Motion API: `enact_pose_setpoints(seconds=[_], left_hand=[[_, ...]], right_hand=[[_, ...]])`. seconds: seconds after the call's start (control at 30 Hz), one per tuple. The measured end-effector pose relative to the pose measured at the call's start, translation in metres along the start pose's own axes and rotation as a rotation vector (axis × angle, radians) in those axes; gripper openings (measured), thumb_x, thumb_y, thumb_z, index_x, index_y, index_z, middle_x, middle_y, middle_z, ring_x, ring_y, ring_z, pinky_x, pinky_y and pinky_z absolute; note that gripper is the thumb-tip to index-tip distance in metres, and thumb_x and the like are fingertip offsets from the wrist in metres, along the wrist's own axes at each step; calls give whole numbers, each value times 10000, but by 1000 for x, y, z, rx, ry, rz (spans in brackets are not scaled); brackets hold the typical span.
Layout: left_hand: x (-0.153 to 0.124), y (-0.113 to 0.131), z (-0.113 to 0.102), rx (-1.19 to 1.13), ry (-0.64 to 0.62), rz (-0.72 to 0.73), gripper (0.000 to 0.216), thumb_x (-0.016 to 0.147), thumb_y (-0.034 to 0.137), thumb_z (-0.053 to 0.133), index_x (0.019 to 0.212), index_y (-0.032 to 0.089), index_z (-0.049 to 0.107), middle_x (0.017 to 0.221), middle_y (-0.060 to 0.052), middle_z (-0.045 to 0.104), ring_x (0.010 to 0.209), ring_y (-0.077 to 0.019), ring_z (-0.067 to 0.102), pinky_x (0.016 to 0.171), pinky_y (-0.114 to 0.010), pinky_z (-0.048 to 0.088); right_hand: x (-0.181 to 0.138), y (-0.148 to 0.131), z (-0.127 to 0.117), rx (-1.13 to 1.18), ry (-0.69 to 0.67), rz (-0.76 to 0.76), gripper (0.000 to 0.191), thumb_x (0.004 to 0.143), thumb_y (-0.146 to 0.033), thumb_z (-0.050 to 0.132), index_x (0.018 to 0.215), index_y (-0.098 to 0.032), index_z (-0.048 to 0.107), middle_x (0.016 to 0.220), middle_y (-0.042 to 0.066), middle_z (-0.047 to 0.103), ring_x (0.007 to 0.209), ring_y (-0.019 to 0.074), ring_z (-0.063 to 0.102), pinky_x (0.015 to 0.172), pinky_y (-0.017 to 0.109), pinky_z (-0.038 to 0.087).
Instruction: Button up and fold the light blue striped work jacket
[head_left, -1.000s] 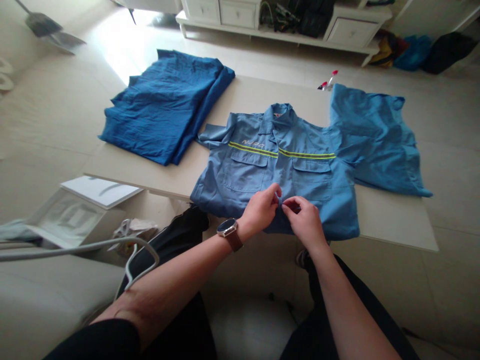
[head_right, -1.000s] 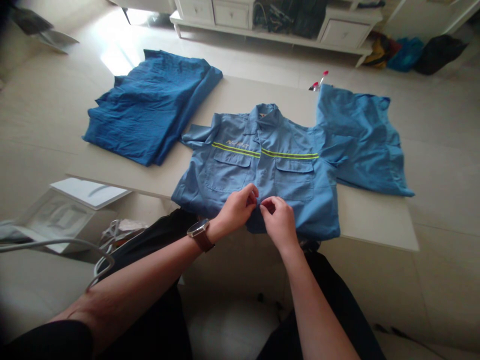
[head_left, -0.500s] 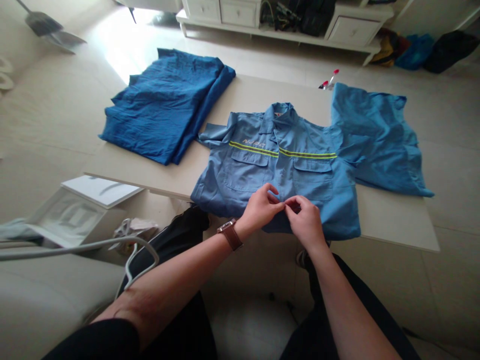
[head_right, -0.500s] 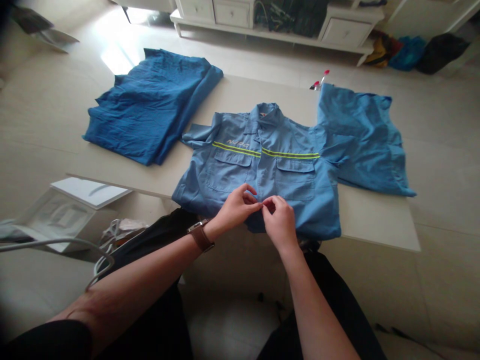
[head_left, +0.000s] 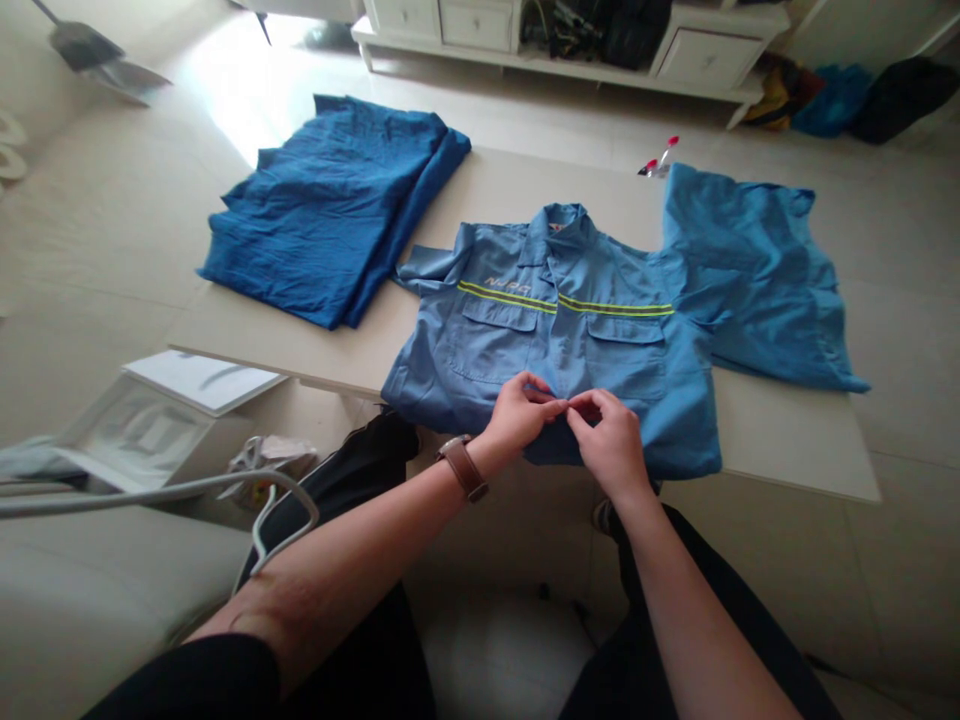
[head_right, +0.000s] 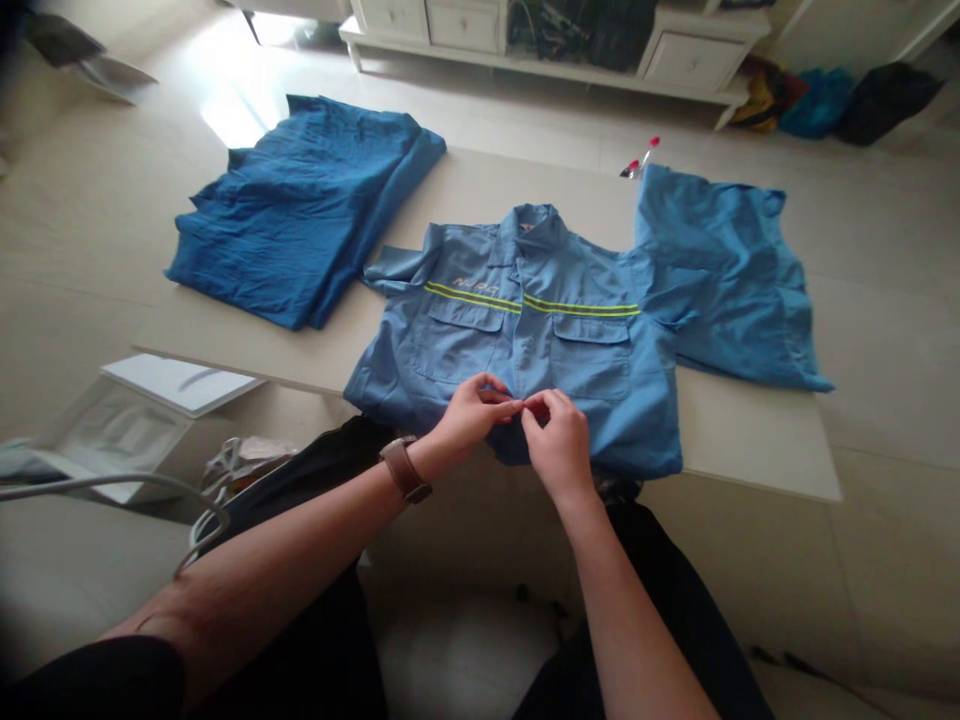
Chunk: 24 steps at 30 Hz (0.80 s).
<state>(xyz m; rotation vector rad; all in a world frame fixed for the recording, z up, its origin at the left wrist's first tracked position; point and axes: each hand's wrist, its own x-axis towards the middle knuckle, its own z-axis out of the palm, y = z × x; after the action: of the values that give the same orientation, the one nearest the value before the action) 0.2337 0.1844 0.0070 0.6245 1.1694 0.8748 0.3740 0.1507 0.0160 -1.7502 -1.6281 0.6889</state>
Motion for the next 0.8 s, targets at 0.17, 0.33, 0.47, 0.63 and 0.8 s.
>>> enact_pose_setpoints(seconds=[0.17,0.33,0.47,0.63,0.8], left_hand=[[-1,1,1,-71,26,-47,357,713,19,829,820,169,523,635,31,661,571,-87,624,616,-203,504],[-1,4,1,-106,39,-81,380,687,38,859,799,167,520,614,50,633,597,-90,636,659,-225,534],[0,3,1,-119,36,-84,380,677,32,853,787,168,516,601,61,616,600,-87,631,668,-226,533],[0,4,2,-136,49,-81,343,699,-6,797,773,166,509,580,68,602,569,-74,603,649,-216,514],[-1,6,3,-130,65,-76,318,728,-44,732,790,166,501,570,63,618,550,-68,587,631,-202,484]], right_hand=[[1,-3,0,16,11,7,100,837,-265,611,754,-216,638,776,34,662,724,193,629,712,330,497],[1,-5,-1,16,6,19,107,835,-272,609,747,-216,635,783,42,667,729,197,630,718,337,498],[1,-4,-1,10,4,12,111,837,-284,605,745,-223,620,777,45,666,733,201,624,723,341,501],[1,-1,1,0,11,14,108,836,-296,625,760,-219,619,791,43,664,729,196,618,721,339,496],[1,-2,1,-2,19,20,143,858,-311,623,753,-214,623,787,38,657,736,191,615,727,330,484]])
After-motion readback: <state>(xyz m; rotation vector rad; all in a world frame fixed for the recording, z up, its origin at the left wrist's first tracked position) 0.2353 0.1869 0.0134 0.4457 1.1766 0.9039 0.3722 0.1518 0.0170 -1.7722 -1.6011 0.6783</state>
